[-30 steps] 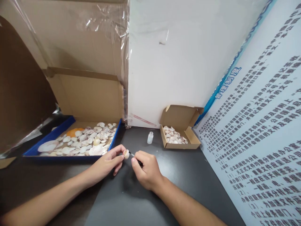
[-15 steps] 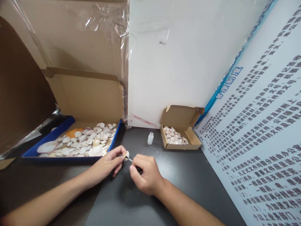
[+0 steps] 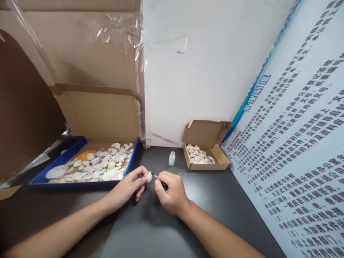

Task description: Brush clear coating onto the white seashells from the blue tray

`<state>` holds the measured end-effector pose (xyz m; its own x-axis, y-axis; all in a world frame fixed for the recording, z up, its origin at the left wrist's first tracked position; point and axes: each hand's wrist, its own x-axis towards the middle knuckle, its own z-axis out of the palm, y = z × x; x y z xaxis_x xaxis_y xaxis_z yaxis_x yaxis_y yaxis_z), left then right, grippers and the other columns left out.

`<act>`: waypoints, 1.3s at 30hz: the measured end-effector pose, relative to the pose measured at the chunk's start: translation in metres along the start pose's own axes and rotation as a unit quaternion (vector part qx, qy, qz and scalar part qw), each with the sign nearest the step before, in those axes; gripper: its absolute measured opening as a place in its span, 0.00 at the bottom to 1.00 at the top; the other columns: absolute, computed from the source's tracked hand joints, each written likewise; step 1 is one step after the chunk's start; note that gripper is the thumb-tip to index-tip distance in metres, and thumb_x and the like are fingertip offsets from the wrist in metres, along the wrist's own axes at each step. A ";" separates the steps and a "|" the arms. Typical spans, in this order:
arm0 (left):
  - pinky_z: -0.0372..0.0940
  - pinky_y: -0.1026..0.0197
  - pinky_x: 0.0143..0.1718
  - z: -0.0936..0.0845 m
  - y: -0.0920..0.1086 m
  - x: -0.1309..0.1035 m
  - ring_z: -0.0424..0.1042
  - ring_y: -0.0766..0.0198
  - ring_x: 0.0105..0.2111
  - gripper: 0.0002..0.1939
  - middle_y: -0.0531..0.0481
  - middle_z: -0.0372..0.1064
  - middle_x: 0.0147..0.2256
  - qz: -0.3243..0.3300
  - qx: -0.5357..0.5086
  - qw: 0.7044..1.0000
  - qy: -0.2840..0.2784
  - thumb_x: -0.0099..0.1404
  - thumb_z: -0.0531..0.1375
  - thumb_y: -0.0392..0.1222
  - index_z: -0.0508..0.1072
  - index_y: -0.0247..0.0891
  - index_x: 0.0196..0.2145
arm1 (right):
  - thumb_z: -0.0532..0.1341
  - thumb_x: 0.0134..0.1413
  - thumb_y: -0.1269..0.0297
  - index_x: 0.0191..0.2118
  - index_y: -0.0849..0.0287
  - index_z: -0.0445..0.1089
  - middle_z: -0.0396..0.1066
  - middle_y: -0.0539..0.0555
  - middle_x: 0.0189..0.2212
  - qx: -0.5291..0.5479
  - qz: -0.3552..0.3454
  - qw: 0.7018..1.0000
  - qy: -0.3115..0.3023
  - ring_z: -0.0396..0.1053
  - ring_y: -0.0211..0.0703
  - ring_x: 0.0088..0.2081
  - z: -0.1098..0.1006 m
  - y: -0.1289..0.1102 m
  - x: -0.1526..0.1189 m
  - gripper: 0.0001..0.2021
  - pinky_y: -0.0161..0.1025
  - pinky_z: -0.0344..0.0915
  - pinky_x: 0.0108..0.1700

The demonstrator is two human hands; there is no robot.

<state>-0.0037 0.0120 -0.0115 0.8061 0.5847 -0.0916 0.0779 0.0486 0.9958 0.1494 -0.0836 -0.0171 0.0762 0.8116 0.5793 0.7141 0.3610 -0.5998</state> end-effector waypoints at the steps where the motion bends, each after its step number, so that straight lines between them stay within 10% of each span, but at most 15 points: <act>1: 0.54 0.68 0.18 0.003 0.000 0.003 0.52 0.71 0.14 0.08 0.64 0.54 0.13 0.002 0.001 1.000 0.005 0.62 0.52 0.47 0.57 0.41 0.33 | 0.51 0.59 0.67 0.22 0.60 0.51 0.51 0.46 0.18 0.003 -0.007 1.000 0.004 0.51 0.31 0.22 -0.001 0.001 0.001 0.15 0.31 0.47 0.27; 22: 0.53 0.68 0.19 0.002 0.001 0.012 0.53 0.71 0.14 0.08 0.64 0.55 0.13 0.006 -0.007 1.000 0.016 0.62 0.50 0.47 0.57 0.41 0.33 | 0.50 0.62 0.66 0.22 0.60 0.51 0.51 0.46 0.19 0.024 0.026 0.999 -0.006 0.51 0.31 0.23 -0.007 0.013 0.005 0.16 0.31 0.48 0.28; 39: 0.50 0.69 0.19 0.000 0.000 0.015 0.51 0.71 0.14 0.05 0.64 0.53 0.12 -0.006 -0.016 1.000 0.025 0.61 0.50 0.44 0.57 0.41 0.32 | 0.48 0.45 0.73 0.27 0.59 0.56 0.57 0.48 0.24 0.033 -0.005 0.995 -0.089 0.54 0.35 0.26 -0.004 0.007 0.001 0.04 0.34 0.49 0.30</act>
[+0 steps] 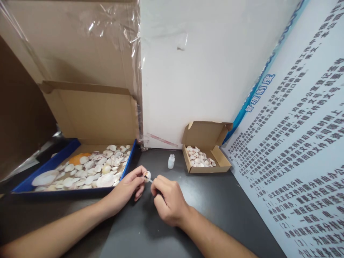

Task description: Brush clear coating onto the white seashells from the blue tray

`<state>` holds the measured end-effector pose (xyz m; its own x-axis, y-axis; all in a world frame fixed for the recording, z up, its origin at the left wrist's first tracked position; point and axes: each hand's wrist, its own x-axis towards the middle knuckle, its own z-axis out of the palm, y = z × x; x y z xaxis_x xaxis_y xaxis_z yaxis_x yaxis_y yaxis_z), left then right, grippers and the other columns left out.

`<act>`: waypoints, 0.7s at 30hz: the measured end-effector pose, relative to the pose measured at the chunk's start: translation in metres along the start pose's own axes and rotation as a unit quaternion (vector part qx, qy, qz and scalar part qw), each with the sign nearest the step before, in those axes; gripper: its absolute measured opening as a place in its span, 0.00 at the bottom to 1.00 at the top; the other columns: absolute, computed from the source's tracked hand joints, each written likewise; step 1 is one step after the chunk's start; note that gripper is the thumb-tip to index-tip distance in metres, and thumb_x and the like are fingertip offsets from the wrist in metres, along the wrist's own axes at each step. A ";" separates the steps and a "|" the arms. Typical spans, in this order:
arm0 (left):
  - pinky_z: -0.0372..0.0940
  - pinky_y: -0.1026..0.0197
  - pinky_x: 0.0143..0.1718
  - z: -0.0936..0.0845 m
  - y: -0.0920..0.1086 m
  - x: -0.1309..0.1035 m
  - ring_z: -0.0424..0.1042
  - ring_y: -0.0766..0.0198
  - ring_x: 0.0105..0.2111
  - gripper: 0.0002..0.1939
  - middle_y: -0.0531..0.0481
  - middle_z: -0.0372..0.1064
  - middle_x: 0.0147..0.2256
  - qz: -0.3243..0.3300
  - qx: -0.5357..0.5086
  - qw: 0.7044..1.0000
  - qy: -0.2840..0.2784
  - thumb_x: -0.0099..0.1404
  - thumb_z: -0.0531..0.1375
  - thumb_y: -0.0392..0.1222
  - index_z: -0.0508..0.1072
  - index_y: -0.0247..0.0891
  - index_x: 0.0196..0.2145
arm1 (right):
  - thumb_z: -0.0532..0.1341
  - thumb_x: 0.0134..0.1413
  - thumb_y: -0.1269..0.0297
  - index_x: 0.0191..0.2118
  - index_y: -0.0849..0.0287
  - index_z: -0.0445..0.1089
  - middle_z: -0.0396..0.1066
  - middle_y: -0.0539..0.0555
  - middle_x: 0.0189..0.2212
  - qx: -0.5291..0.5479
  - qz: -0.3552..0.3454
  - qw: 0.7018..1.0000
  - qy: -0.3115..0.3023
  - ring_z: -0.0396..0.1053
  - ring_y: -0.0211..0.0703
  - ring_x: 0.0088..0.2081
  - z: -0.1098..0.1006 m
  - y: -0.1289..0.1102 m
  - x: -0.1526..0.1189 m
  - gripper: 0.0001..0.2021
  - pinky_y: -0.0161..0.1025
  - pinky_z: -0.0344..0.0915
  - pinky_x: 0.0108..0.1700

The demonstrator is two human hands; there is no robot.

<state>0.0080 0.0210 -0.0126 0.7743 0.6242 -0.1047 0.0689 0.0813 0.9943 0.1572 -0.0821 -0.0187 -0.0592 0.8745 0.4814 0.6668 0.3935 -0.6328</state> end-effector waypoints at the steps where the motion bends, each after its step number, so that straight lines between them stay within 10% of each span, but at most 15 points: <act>1: 0.49 0.69 0.18 0.000 0.000 0.000 0.51 0.71 0.14 0.06 0.64 0.53 0.12 -0.001 -0.005 1.000 0.002 0.61 0.50 0.44 0.57 0.41 0.32 | 0.48 0.45 0.73 0.27 0.59 0.56 0.57 0.48 0.24 -0.002 0.015 1.000 0.006 0.54 0.35 0.26 0.000 0.000 0.000 0.04 0.34 0.49 0.30; 21: 0.48 0.70 0.16 0.002 0.000 0.002 0.47 0.72 0.13 0.10 0.65 0.49 0.13 0.004 -0.039 0.999 0.008 0.60 0.54 0.48 0.57 0.41 0.32 | 0.49 0.49 0.71 0.28 0.59 0.58 0.59 0.47 0.23 -0.010 0.044 0.999 -0.017 0.55 0.34 0.25 0.001 -0.004 0.000 0.04 0.33 0.50 0.30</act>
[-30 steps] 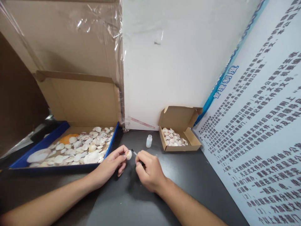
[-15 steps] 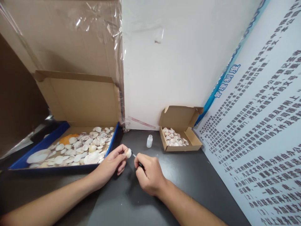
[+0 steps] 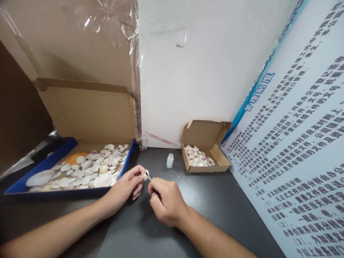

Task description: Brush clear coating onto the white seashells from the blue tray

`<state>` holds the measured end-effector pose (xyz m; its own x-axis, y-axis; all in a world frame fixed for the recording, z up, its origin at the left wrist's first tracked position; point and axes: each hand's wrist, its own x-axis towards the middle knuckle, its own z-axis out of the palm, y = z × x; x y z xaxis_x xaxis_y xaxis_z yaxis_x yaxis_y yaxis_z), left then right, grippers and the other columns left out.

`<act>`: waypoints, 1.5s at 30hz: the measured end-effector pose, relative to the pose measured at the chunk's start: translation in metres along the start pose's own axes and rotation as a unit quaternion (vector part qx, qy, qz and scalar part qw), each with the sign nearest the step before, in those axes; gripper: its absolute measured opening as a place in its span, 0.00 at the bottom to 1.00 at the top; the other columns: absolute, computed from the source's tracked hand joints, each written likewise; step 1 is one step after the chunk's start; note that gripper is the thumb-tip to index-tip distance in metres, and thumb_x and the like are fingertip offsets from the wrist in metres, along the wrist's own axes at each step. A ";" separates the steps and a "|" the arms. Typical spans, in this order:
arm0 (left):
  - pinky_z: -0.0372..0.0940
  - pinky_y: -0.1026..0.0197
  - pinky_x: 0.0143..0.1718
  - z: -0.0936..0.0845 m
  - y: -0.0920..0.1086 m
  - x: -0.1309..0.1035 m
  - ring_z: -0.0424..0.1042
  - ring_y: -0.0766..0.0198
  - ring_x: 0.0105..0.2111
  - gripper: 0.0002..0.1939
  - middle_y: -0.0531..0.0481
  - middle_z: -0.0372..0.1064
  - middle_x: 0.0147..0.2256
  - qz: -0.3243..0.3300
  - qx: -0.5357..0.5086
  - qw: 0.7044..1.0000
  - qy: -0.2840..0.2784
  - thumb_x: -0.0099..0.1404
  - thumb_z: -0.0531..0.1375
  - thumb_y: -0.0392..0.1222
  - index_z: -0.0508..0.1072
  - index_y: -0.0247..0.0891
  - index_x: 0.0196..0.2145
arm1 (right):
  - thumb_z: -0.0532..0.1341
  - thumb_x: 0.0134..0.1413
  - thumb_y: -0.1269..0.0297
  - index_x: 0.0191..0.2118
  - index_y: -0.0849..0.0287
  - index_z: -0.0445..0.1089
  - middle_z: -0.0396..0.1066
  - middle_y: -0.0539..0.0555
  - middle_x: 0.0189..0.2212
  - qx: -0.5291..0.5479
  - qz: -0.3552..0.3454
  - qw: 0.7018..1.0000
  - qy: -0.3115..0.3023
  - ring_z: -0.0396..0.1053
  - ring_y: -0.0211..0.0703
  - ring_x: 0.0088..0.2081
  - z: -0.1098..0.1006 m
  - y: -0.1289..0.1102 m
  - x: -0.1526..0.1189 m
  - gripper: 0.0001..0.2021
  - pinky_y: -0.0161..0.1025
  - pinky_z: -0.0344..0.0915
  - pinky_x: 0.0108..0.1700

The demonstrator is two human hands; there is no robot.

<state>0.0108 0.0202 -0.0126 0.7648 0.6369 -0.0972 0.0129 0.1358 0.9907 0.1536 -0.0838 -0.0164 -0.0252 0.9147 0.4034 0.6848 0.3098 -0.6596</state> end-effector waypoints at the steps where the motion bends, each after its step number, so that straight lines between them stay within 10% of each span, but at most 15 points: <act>1: 0.49 0.70 0.16 0.000 0.000 0.000 0.48 0.72 0.13 0.10 0.65 0.50 0.13 -0.001 0.003 1.000 0.001 0.60 0.54 0.48 0.57 0.41 0.32 | 0.49 0.50 0.71 0.28 0.59 0.57 0.58 0.47 0.23 -0.003 0.013 1.000 0.014 0.55 0.34 0.25 0.000 0.001 0.000 0.04 0.33 0.50 0.30; 45: 0.50 0.69 0.17 -0.002 -0.003 0.000 0.51 0.70 0.13 0.07 0.64 0.53 0.13 -0.001 0.030 1.000 -0.004 0.63 0.50 0.47 0.56 0.42 0.32 | 0.49 0.47 0.72 0.26 0.58 0.55 0.56 0.47 0.21 -0.016 -0.053 0.998 0.022 0.53 0.34 0.24 -0.001 -0.003 0.000 0.03 0.33 0.49 0.28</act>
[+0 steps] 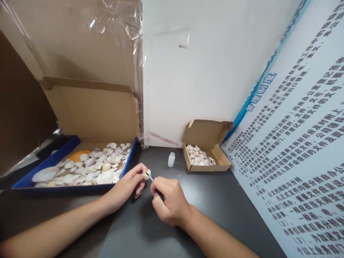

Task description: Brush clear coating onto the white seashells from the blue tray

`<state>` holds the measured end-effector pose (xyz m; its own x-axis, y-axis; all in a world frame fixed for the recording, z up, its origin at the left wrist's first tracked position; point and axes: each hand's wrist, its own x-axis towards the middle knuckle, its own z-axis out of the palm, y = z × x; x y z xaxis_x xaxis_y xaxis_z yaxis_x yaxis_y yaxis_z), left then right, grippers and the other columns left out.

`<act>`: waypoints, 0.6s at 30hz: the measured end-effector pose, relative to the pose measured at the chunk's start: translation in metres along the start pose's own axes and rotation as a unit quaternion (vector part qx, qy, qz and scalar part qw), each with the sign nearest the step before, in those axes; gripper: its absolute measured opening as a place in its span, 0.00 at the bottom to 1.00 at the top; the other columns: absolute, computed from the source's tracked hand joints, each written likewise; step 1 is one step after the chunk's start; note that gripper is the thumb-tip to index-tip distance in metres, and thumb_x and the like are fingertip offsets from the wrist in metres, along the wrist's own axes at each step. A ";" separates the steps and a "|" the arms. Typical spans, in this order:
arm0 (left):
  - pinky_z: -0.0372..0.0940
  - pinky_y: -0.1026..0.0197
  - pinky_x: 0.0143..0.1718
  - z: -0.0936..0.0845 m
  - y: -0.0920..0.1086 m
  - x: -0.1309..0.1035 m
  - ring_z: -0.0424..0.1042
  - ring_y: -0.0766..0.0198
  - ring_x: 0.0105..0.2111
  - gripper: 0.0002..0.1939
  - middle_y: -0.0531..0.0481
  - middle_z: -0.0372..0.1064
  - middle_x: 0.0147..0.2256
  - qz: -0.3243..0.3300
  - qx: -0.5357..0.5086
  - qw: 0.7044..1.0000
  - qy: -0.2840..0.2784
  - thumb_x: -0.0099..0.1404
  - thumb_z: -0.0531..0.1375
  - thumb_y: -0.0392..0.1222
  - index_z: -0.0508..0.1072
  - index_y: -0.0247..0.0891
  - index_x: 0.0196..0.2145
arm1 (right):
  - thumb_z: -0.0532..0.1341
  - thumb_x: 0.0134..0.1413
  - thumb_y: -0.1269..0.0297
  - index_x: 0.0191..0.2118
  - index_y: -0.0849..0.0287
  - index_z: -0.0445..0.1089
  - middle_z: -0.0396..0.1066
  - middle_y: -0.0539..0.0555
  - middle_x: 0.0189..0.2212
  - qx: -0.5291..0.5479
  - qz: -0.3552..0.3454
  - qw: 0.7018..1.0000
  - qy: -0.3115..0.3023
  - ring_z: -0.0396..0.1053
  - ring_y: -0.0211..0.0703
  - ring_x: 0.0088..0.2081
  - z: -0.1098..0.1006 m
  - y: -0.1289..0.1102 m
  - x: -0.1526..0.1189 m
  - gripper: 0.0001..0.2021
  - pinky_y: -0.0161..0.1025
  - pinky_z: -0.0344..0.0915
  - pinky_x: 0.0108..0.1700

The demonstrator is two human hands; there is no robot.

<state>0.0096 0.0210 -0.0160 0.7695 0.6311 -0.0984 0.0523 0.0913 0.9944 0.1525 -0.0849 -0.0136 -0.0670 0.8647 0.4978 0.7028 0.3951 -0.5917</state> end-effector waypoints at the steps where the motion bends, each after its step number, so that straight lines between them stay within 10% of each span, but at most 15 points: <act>1: 0.49 0.69 0.17 0.000 0.000 0.000 0.50 0.70 0.13 0.08 0.64 0.53 0.13 0.001 0.000 1.000 0.000 0.63 0.51 0.47 0.56 0.42 0.32 | 0.49 0.47 0.72 0.26 0.59 0.55 0.56 0.47 0.21 -0.006 0.007 1.000 -0.003 0.53 0.34 0.24 0.000 0.000 0.000 0.03 0.33 0.48 0.29; 18: 0.45 0.68 0.16 0.001 -0.001 -0.001 0.47 0.72 0.14 0.09 0.64 0.50 0.13 -0.003 -0.005 1.000 -0.013 0.61 0.51 0.48 0.56 0.42 0.31 | 0.50 0.46 0.72 0.25 0.59 0.55 0.56 0.47 0.21 -0.026 -0.019 0.999 0.020 0.53 0.33 0.24 0.002 0.000 0.000 0.03 0.32 0.48 0.29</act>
<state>0.0087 0.0196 -0.0173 0.7856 0.6099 -0.1042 0.0520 0.1026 0.9934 0.1510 -0.0848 -0.0147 -0.0669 0.8361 0.5444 0.7365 0.4095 -0.5384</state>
